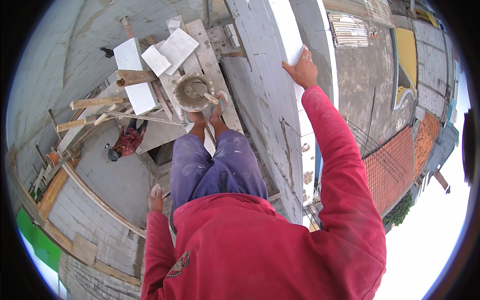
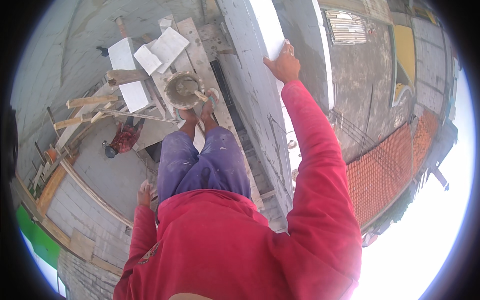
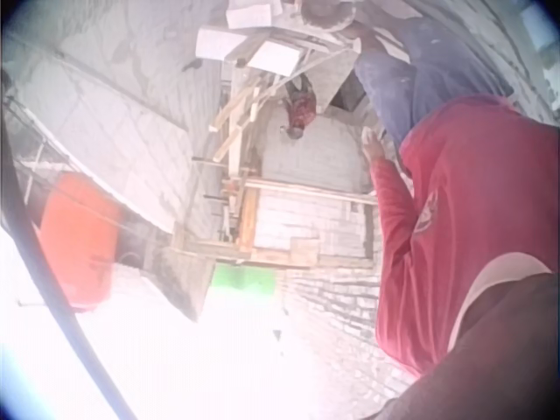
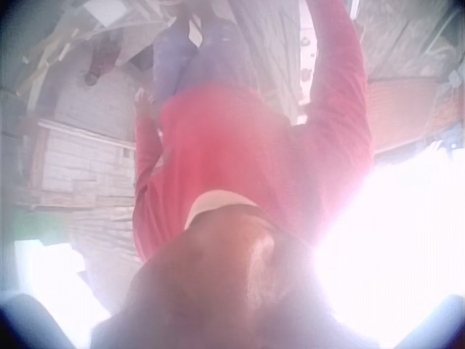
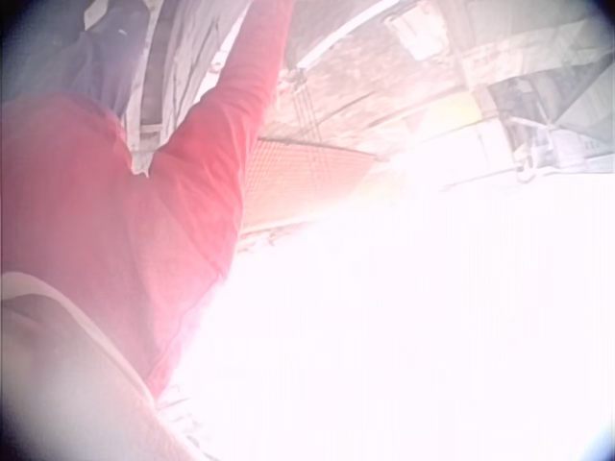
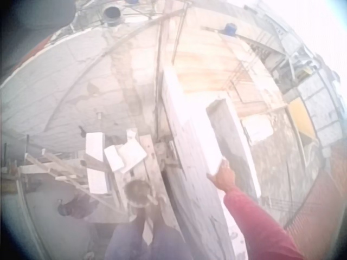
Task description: The person applies mortar to a wall using a trowel, then places a white tile onto the mortar and taps it into place with a hammer. The person also uses a tape measure to check dimensions on the wall.
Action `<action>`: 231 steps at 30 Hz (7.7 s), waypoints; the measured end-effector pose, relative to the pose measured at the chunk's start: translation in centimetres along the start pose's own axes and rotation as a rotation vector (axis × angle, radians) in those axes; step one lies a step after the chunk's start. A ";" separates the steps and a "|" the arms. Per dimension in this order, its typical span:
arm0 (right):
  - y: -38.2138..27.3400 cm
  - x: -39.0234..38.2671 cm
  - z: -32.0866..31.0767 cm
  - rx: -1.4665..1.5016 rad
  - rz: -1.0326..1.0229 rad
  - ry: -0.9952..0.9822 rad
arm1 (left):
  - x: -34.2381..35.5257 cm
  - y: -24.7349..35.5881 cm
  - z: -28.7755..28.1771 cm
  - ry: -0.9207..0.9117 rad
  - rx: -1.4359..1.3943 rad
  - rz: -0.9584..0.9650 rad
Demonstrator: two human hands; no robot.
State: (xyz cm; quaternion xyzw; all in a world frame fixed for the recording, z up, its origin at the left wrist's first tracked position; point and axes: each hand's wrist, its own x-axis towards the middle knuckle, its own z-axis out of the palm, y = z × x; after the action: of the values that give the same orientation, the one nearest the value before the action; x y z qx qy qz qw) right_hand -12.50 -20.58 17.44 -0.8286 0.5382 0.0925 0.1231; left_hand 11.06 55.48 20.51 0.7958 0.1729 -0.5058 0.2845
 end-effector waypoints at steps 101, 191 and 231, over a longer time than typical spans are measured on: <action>8.9 -11.5 1.9 0.509 0.218 -0.038 | -2.0 45.6 54.0 -0.815 0.116 0.391; 9.2 -71.2 58.9 0.698 1.516 0.010 | -4.7 37.0 55.8 -0.020 1.507 2.395; 5.6 -80.2 40.6 0.261 1.165 -0.391 | 0.1 39.5 53.5 -0.312 0.771 2.542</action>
State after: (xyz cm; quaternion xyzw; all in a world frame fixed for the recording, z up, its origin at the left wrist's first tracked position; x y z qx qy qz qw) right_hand -50.83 59.25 1.07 -0.3451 0.8758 0.2278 0.2489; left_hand -4.46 -8.81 13.89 0.3665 -0.8699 0.0072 0.3299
